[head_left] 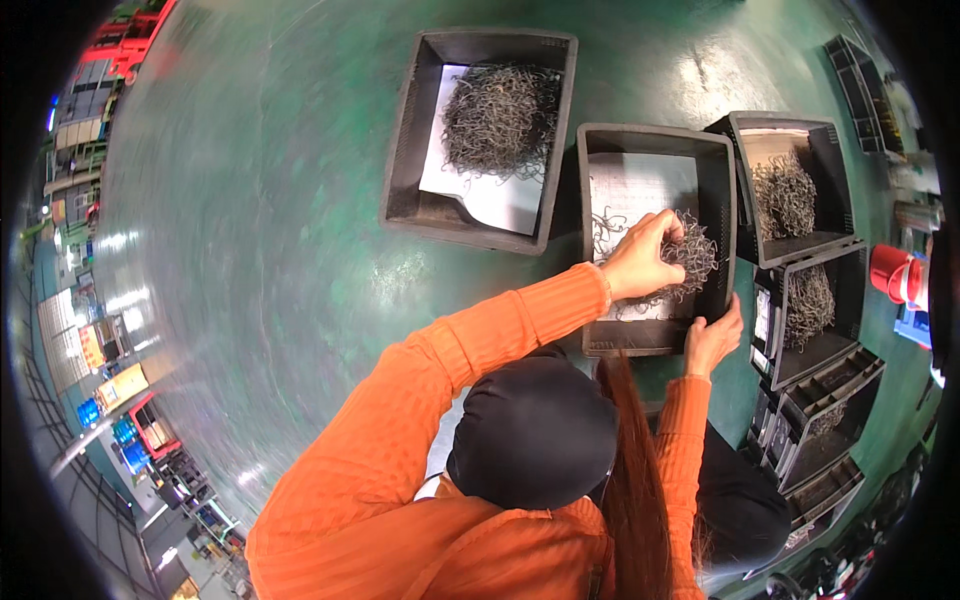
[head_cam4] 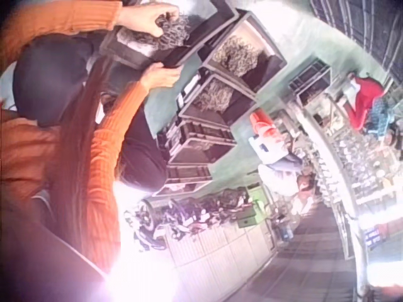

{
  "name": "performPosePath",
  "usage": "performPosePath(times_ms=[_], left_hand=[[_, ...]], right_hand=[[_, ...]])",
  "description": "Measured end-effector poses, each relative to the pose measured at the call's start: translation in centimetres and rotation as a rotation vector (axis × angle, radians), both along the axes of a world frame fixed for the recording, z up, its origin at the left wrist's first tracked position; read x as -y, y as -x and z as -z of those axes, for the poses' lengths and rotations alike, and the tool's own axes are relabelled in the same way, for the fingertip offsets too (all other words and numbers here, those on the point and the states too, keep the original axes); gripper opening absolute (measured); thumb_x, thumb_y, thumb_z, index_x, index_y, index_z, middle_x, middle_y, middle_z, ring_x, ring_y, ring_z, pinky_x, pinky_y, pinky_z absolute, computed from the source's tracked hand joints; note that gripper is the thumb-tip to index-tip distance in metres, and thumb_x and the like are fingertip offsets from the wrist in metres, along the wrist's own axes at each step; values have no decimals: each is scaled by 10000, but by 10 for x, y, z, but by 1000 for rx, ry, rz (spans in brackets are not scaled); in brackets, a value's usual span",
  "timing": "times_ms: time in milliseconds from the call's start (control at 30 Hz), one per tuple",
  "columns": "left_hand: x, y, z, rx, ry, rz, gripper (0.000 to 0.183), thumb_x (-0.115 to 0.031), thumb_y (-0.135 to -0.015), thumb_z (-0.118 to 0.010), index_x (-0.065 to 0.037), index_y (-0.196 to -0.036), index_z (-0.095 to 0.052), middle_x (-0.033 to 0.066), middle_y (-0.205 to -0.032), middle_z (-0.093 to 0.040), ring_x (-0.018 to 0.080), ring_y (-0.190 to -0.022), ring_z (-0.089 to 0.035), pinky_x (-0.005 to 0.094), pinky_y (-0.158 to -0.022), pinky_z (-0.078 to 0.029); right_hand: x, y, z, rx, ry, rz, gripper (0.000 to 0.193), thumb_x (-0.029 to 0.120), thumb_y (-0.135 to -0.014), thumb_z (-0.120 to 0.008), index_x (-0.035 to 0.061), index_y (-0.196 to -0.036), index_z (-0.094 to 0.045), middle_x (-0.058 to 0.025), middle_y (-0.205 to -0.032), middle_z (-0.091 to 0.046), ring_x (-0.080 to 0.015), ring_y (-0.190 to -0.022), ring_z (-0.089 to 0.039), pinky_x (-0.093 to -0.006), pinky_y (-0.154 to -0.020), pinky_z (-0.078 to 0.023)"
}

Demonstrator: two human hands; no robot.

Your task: The person attaches metal plates to wire hooks, transfers wire hooks into a plastic crate, and empties the crate onto a worktable. Then, the person retrieves an empty crate from a stack.

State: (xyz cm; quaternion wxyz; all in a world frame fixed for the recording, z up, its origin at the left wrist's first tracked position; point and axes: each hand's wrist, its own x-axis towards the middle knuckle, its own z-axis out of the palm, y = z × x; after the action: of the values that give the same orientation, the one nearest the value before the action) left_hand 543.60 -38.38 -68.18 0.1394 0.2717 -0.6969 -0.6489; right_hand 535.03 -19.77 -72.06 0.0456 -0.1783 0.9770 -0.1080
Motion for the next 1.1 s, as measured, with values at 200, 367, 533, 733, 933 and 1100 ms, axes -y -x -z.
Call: performPosePath(times_ms=[200,367,533,733,933,1100], left_hand=[[2,2,26,94,126,-45,425,-121,-636,-665,-21,-996,-465,155,-984,-523,296,-942,-513,361,-830,-410],[46,-43,-28,395,582,5,287,-136,-692,-591,-36,-960,-570,133,-991,-565,309,-959,-522,396,-797,-442],[149,-136,25,1115,834,-49,325,-345,-718,-643,-54,-860,-633,137,-907,-621,300,-887,-583,447,-721,-463],[171,-149,75,1392,724,106,288,-270,-732,-569,-74,-932,-640,151,-957,-626,316,-910,-595,413,-785,-466],[180,-148,56,1217,669,-60,277,-297,-760,-537,-100,-917,-652,163,-926,-628,327,-889,-596,428,-787,-454],[158,-151,27,1089,747,-112,297,-297,-798,-538,-66,-972,-609,135,-937,-629,323,-896,-589,457,-767,-437]], right_hand=[[53,-19,-28,418,424,-408,912,-51,-544,-651,145,-1337,-247,-185,-1357,-214,-359,-1276,-190,-421,-1032,-207],[38,-12,-6,334,232,-364,874,24,-583,-691,153,-1334,-262,-208,-1336,-230,-365,-1257,-221,-415,-1032,-223],[38,-11,-1,352,386,-366,890,119,-583,-760,67,-1322,-267,-207,-1292,-275,-342,-1212,-273,-389,-1025,-242],[94,-35,-3,296,23,-496,1135,268,-447,-844,226,-1364,-177,-199,-1391,-128,-393,-1279,-147,-549,-978,-255],[126,-18,13,339,-178,-517,1206,234,-401,-861,323,-1363,-138,-117,-1437,-42,-396,-1307,-50,-701,-878,-259],[133,2,17,440,-150,-524,1135,215,-406,-859,327,-1325,-202,-144,-1348,-214,-397,-1234,-218,-610,-855,-367]])
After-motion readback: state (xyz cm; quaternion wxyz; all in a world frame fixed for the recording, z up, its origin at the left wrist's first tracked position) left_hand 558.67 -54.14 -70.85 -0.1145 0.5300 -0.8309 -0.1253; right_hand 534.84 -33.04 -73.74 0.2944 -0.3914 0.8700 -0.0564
